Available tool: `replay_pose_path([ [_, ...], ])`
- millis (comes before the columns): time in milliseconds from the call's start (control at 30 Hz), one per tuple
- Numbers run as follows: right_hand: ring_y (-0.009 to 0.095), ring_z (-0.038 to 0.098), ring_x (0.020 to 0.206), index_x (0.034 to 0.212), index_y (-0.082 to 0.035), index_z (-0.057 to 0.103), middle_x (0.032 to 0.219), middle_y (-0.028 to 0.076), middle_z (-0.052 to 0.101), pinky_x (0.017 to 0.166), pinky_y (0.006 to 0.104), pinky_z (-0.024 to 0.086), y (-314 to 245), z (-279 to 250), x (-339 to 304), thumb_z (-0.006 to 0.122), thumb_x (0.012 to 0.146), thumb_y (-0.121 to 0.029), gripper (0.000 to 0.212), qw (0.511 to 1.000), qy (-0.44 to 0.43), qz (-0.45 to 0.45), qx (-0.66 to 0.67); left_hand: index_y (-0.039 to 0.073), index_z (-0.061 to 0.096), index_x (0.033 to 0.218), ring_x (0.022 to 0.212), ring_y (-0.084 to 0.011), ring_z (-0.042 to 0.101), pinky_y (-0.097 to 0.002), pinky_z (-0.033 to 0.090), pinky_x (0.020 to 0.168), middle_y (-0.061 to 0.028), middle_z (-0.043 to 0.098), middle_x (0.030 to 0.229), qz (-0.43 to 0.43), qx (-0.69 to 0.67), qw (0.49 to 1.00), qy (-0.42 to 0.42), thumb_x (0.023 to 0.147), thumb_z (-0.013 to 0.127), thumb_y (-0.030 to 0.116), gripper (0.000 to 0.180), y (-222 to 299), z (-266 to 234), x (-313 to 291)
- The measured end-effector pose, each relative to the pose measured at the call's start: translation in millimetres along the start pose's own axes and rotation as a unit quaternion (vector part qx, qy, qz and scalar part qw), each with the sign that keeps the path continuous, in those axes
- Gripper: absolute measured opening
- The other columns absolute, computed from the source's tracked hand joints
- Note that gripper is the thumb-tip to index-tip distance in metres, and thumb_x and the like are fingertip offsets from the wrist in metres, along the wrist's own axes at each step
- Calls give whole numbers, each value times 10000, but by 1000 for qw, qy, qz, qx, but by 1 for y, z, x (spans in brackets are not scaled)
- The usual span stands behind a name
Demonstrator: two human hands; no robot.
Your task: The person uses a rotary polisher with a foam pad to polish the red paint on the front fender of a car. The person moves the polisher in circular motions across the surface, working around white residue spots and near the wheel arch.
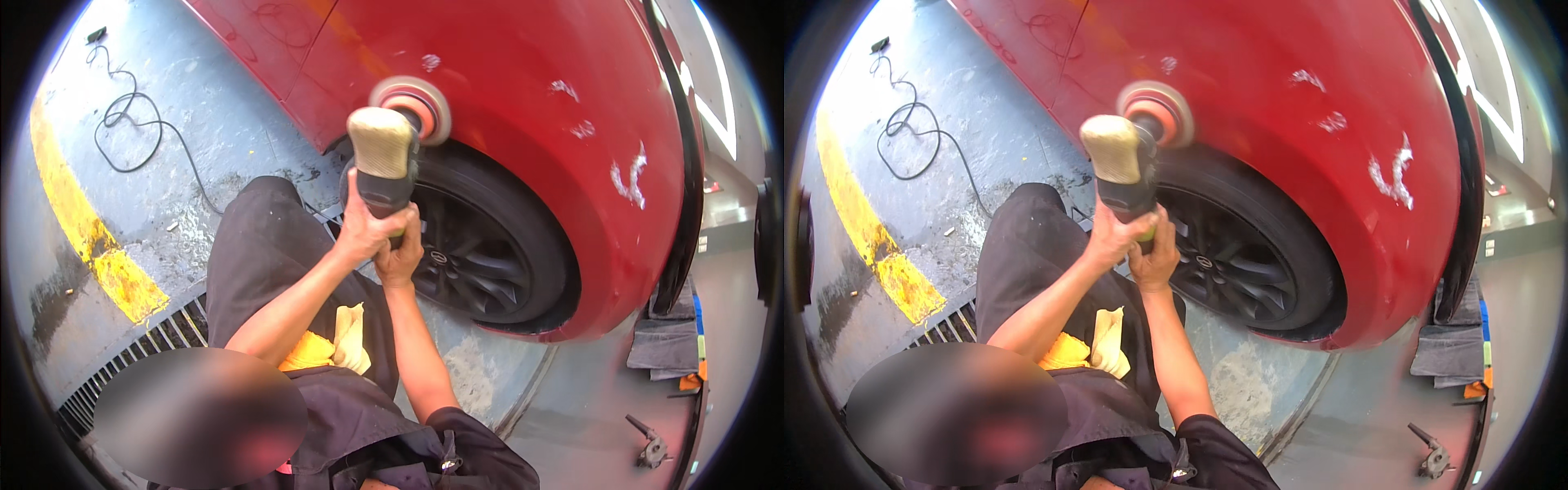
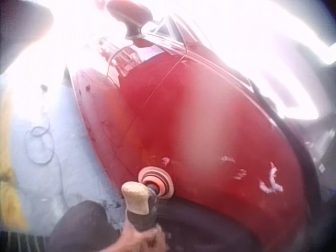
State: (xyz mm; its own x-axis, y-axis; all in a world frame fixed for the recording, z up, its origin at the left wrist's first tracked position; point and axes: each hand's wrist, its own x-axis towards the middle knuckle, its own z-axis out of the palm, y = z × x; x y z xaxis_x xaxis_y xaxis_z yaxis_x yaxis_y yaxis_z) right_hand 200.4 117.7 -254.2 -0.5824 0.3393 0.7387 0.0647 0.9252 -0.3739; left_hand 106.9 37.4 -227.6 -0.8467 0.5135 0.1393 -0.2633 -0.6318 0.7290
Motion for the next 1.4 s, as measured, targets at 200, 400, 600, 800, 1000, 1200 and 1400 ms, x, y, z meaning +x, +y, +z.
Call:
replay_pose_path([
  [200,377,744,933,1543,-42,550,1161,174,710,737,431,615,-2,11,14,663,991,-664,840,991,-118,-14,-66,61,446,1391,1074,-169,627,-358,549,958,-60,631,1175,-36,-58,997,31,843,901,203,726,-2,-33,20],
  [400,321,706,800,1595,-115,529,991,124,658,634,423,585,-3,25,20,706,977,-608,810,993,-69,-56,-75,62,541,1350,1071,-157,617,-343,541,964,-31,634,1158,-9,-64,997,46,859,895,177,616,-5,-34,26],
  [600,358,715,855,1643,-279,478,963,119,633,689,489,584,-26,38,57,880,843,-436,909,945,-306,-30,-110,112,501,1418,1042,-160,642,-341,556,924,-32,627,1231,-49,-198,964,171,916,835,244,618,-28,-83,50],
  [800,383,722,873,1639,-284,485,1016,126,665,715,496,586,-36,34,70,882,851,-380,888,954,-287,-13,-91,114,558,1292,994,-198,714,-374,627,853,-71,680,1150,-76,-248,957,133,980,814,372,479,-15,-72,53],
  [1000,395,747,961,1605,-253,540,1093,153,716,760,479,602,-47,55,67,865,883,-394,804,953,-293,5,-75,78,640,1144,936,-245,757,-419,664,863,-87,720,978,-158,-279,939,127,961,783,577,550,-12,-99,58],
  [1200,420,742,941,1623,-248,515,1072,153,699,733,498,601,-78,68,96,843,898,-377,807,987,-158,-4,35,79,640,1156,915,-222,753,-388,654,823,-94,731,1029,-12,-224,974,43,973,781,515,494,56,-72,78],
  [1400,429,741,1023,1614,-267,525,1166,191,722,806,503,610,-72,75,65,871,864,-381,834,960,-267,41,-75,52,664,1093,878,-224,753,-387,647,825,-94,741,963,-149,-267,947,95,941,772,475,462,3,-112,65],
])
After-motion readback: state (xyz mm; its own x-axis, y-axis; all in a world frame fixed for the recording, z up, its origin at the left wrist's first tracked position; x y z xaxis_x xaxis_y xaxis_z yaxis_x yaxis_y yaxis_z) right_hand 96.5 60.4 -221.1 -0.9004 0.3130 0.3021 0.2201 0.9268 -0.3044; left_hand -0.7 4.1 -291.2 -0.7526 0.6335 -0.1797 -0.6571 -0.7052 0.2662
